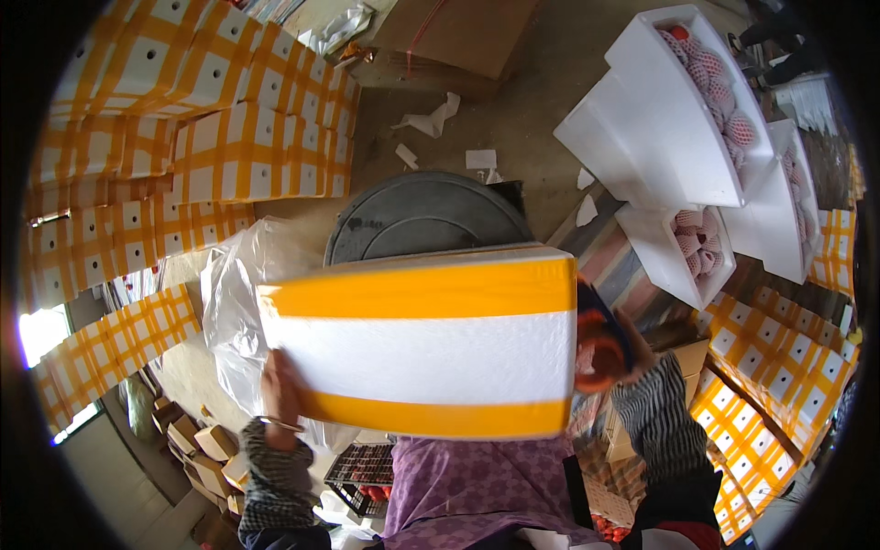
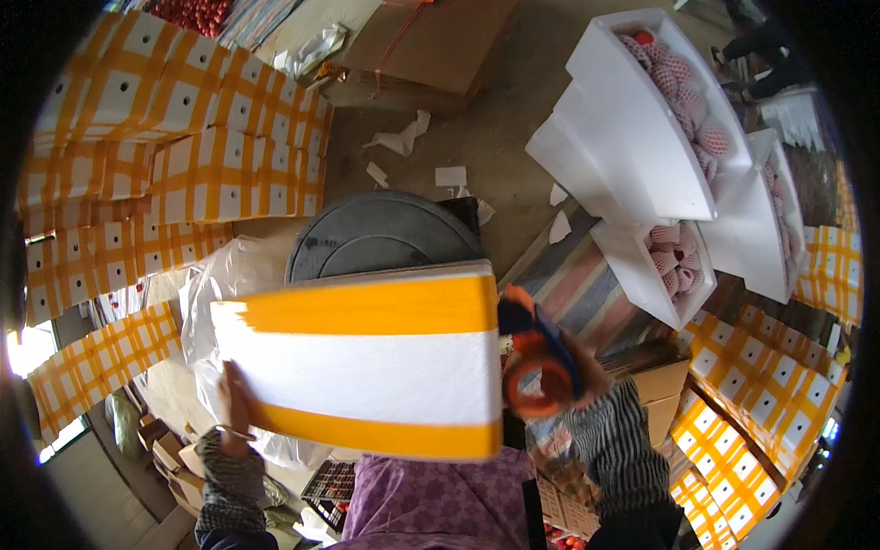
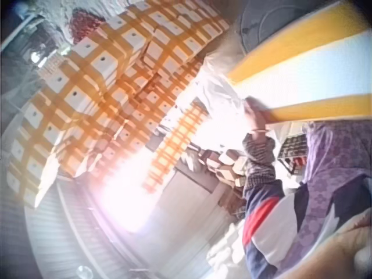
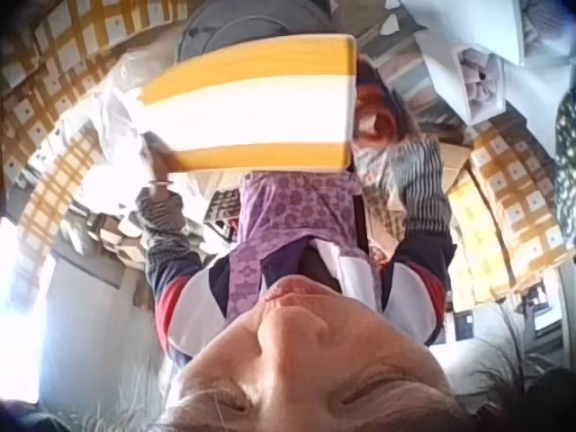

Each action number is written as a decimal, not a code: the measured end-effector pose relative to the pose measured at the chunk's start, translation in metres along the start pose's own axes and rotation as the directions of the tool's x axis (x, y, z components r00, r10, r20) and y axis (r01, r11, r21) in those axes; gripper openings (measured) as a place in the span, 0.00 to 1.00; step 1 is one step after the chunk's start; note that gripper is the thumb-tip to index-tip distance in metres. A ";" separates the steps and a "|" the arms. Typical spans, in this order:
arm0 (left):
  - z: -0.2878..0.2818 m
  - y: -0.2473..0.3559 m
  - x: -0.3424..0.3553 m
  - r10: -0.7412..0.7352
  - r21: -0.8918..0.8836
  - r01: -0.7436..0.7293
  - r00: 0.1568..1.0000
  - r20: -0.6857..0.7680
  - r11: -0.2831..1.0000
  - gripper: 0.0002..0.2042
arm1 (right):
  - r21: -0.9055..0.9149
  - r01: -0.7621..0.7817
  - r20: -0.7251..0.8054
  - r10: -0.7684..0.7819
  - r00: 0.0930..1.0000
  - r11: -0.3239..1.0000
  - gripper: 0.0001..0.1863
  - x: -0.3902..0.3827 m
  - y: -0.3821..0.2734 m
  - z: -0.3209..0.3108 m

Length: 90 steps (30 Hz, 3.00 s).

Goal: The person repeatedly picks up white styrofoam boxes containing individually wrapped fruit, closes the lids, and seals them with yellow packing tape using a handheld dispenser. Sealed boxes are stacked nearby.

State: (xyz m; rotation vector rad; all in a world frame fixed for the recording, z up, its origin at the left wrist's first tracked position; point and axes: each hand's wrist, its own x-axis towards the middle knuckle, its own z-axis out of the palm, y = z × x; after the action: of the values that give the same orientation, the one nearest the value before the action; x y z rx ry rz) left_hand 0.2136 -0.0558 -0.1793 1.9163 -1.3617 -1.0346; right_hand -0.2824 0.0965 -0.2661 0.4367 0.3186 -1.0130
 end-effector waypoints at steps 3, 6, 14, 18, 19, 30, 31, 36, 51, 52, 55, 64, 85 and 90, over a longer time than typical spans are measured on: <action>0.059 0.062 -0.029 0.431 0.432 -0.446 0.892 0.138 0.784 0.36 | -0.124 0.053 -0.131 -0.069 0.989 0.991 0.27 0.009 -0.030 -0.009; 0.083 0.078 -0.050 0.529 0.519 -0.800 0.594 0.607 0.302 0.37 | -0.311 -0.008 -0.274 -0.082 0.958 0.951 0.28 0.017 -0.051 0.015; 0.255 0.195 -0.052 0.531 -0.257 -0.965 -0.189 0.826 0.056 0.26 | -0.528 -0.191 -0.445 -0.077 0.892 0.828 0.23 0.075 -0.094 0.021; 0.283 0.207 -0.048 0.540 -0.141 -0.984 -0.063 0.840 0.106 0.20 | -0.688 -0.197 -0.434 -0.178 0.883 0.698 0.24 0.062 -0.115 0.052; 0.285 0.210 -0.045 0.591 -0.162 -0.977 -0.050 0.805 0.139 0.18 | -0.690 -0.211 -0.469 -0.204 0.860 0.693 0.23 0.060 -0.116 0.046; 0.212 0.186 0.112 0.535 0.681 -0.560 0.796 0.283 0.472 0.15 | -0.732 -0.042 -0.234 -0.193 0.953 0.680 0.20 -0.130 0.040 -0.124; 0.187 0.164 0.138 0.506 0.564 -0.520 0.839 0.198 0.641 0.14 | -0.412 -0.110 -0.460 -0.102 0.882 0.905 0.20 -0.139 0.064 -0.110; 0.059 0.066 0.161 0.342 0.363 -0.337 0.938 0.052 0.869 0.12 | -0.235 0.122 -0.337 -0.199 0.920 0.964 0.25 -0.100 0.117 -0.057; 0.218 0.170 -0.069 0.414 -0.010 -0.999 0.009 0.910 0.044 0.31 | -0.242 0.249 -0.132 -0.286 0.949 0.938 0.25 -0.037 0.120 -0.033; 0.222 0.172 -0.068 0.420 0.007 -0.997 0.039 0.907 0.078 0.29 | -0.249 0.266 -0.132 -0.304 0.943 0.931 0.25 -0.038 0.120 -0.033; 0.228 0.174 -0.071 0.448 0.046 -0.991 0.097 0.889 0.122 0.23 | -0.302 0.248 -0.146 -0.302 0.942 0.920 0.26 -0.042 0.121 -0.039; 0.230 0.171 -0.067 0.516 0.139 -0.985 0.173 0.839 0.104 0.24 | -0.376 0.173 -0.121 -0.233 0.965 0.910 0.28 -0.043 0.122 -0.045; 0.234 0.180 -0.075 0.555 0.238 -0.965 0.259 0.790 0.112 0.22 | -0.886 -0.459 -0.460 0.008 0.888 -0.063 0.36 0.014 0.005 0.053; 0.237 0.180 -0.072 0.577 0.286 -0.955 0.275 0.769 0.074 0.23 | -0.830 -0.335 -0.296 -0.157 0.942 -0.447 0.34 0.023 0.052 0.069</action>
State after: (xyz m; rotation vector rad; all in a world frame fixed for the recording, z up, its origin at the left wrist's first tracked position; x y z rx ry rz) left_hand -0.0906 -0.0488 -0.1445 0.7355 -3.0352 -0.2513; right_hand -0.2219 0.0688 -0.2058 -1.2029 1.3460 -0.0249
